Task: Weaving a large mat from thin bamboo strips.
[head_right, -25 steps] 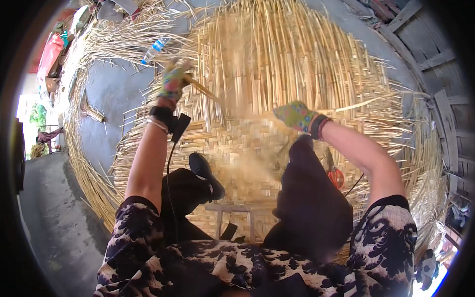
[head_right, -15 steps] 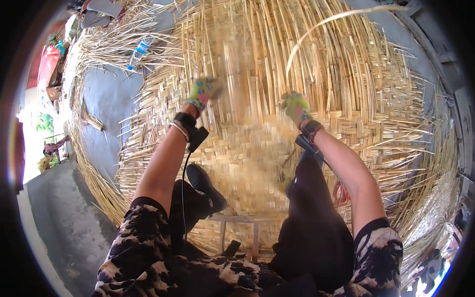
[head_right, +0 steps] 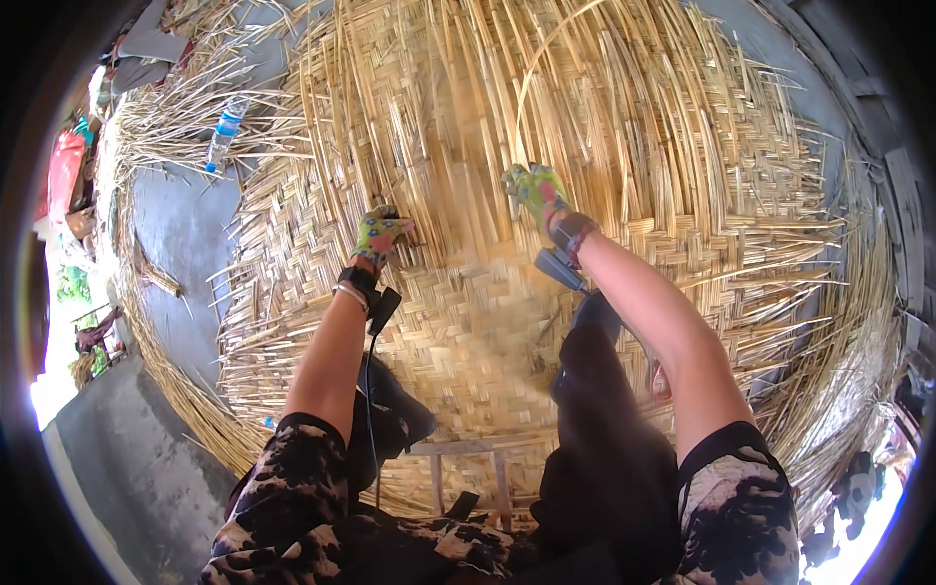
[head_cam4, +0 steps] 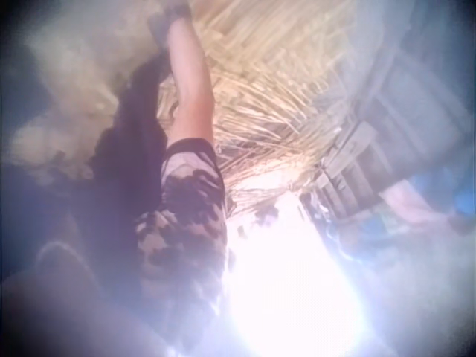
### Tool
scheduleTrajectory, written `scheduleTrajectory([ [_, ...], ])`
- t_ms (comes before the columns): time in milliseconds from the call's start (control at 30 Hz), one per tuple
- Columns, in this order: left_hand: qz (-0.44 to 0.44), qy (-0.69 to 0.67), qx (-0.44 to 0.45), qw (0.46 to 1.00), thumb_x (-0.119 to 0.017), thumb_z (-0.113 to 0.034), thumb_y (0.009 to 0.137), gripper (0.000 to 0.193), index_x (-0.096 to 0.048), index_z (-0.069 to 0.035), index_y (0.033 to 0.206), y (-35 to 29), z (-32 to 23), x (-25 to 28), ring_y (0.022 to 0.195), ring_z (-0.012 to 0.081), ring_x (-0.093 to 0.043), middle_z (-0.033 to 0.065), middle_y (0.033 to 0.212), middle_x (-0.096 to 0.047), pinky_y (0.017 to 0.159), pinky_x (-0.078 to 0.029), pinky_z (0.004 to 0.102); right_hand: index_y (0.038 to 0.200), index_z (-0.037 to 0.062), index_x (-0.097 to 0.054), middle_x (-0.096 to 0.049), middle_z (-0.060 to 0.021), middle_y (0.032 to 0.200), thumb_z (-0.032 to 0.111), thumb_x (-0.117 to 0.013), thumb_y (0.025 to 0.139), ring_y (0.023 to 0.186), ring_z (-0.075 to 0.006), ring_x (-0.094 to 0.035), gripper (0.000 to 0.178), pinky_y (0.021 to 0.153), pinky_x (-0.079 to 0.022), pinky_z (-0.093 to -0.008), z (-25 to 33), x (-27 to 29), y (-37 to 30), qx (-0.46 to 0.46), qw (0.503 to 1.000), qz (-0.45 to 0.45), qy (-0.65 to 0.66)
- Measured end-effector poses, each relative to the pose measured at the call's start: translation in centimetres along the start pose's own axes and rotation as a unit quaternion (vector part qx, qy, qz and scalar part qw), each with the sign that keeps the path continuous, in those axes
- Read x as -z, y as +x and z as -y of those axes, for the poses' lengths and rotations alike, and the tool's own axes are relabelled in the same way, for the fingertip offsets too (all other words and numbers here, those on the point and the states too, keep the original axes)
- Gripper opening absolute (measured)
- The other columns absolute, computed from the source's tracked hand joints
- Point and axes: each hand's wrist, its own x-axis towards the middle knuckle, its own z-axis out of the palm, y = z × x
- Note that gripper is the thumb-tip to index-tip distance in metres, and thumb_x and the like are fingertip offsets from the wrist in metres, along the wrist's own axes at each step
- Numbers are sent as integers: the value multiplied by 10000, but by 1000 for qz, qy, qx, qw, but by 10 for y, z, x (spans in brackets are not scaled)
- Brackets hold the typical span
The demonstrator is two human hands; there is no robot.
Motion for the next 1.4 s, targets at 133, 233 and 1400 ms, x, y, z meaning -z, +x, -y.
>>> scheduleTrajectory([
  [133,67,-285,6,956,-707,-67,767,525,-460,9,1224,-39,-14,-1,918,159,-615,95,1020,-617,673,-541,262,953,92,-566,-646,-66,926,185,-550,874,758,-157,-617,123,658,-461,-290,-32,14,36,21,996,-69,-50],
  [233,94,-159,21,983,-688,-130,800,529,-440,-14,1253,-45,-16,-4,932,162,-603,62,1022,-602,711,-530,274,939,94,-565,-643,-42,836,152,-533,878,687,-137,-602,90,591,-444,-263,-45,16,57,85,952,-91,-281],
  [1400,380,61,-137,913,-439,-238,953,471,-323,-58,1373,-12,-58,2,1083,198,-559,84,1217,-539,820,-500,311,1215,124,-502,-556,-63,1148,332,-647,799,1043,-237,-528,487,939,-405,-402,-56,92,47,-167,937,236,193],
])
